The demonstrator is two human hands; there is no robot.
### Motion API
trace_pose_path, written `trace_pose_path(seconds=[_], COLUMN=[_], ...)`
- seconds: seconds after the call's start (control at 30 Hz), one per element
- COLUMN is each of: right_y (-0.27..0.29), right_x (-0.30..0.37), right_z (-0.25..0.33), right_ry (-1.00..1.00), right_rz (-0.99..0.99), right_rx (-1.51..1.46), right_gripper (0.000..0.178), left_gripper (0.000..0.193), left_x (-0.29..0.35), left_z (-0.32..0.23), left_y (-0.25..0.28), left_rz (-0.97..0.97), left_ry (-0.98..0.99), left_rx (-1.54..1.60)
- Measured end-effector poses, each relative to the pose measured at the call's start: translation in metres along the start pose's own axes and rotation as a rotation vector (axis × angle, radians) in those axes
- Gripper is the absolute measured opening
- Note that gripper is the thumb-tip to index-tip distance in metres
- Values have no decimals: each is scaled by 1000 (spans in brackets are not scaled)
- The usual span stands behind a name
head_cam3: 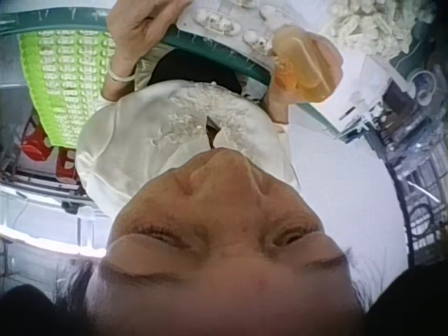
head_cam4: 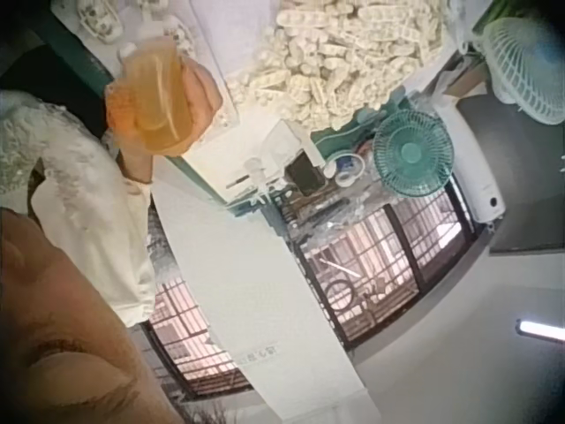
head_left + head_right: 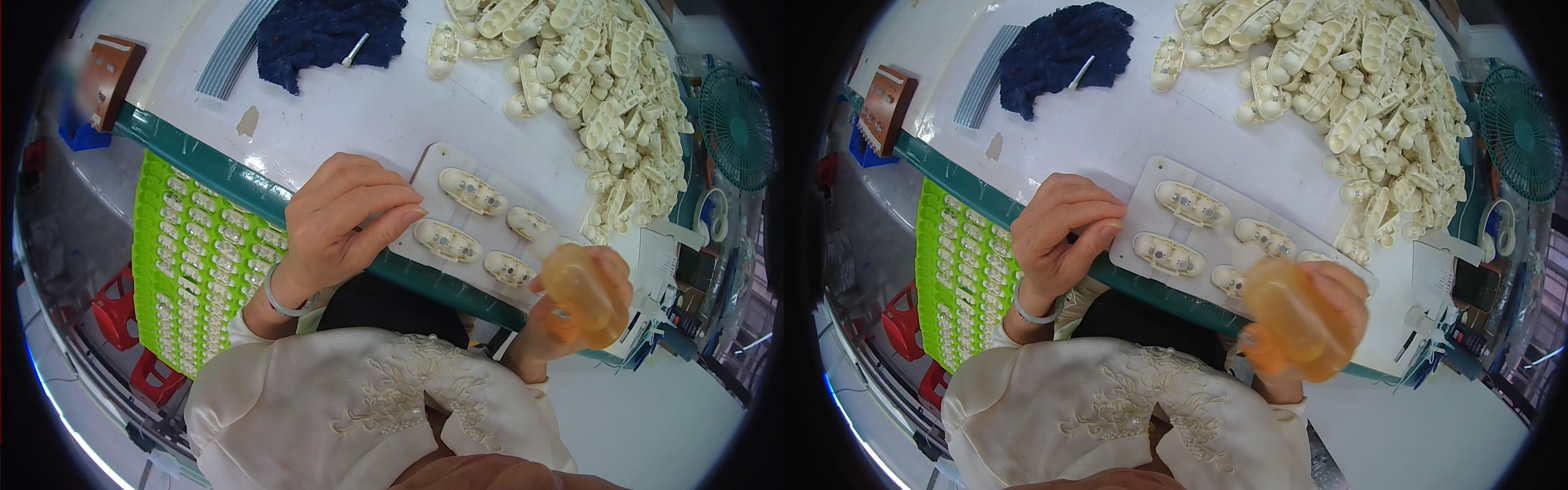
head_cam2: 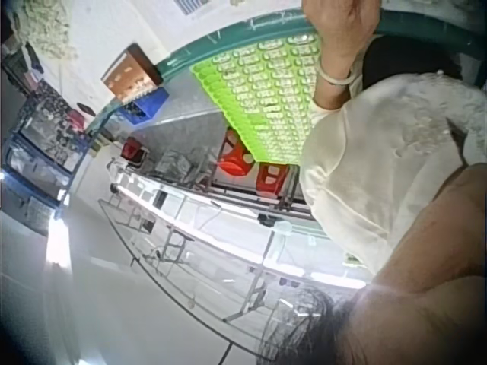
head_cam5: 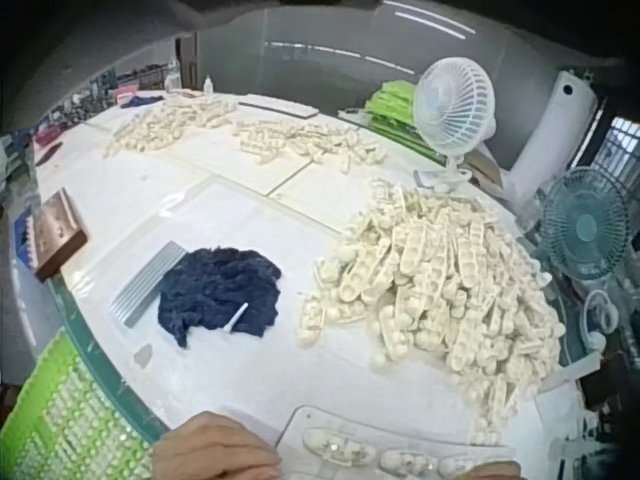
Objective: Assemble small plastic components by applying liquid adhesive and placing them into a sorted tray.
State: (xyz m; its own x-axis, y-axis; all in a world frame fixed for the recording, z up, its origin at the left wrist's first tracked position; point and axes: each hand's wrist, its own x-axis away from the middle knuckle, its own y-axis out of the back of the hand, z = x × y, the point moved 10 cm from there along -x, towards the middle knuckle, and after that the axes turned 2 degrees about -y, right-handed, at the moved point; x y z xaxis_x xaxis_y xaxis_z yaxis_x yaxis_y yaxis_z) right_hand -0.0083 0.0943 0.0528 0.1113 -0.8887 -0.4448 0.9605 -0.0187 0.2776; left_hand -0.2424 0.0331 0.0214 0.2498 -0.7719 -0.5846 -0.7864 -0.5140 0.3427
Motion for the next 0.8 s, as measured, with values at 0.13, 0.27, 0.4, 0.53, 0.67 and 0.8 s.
trace_pose_path(seconds=[0.13, 0.27, 0.4, 0.53, 0.67, 0.8], right_y=[-26, -38, -42, -46, -49, -52], right_x=[8, 10, 12, 12, 13, 14], right_z=[23, 24, 21, 23, 23, 25], right_ry=[247, 306, 328, 330, 354, 380], right_rz=[134, 207, 196, 207, 210, 200], right_rx=[242, 296, 294, 316, 329, 317], right_gripper=[50, 40, 35, 34, 34, 34], left_gripper=[19, 19, 18, 18, 14, 14], left_x=[0, -1, -1, -1, -1, 0], left_z=[4, 8, 11, 12, 11, 11], left_y=[3, 5, 6, 7, 6, 6], left_rz=[-9, 1, 8, 0, -3, -5], left_ry=[12, 47, 67, 70, 58, 52], left_rx=[48, 102, 131, 151, 183, 181])
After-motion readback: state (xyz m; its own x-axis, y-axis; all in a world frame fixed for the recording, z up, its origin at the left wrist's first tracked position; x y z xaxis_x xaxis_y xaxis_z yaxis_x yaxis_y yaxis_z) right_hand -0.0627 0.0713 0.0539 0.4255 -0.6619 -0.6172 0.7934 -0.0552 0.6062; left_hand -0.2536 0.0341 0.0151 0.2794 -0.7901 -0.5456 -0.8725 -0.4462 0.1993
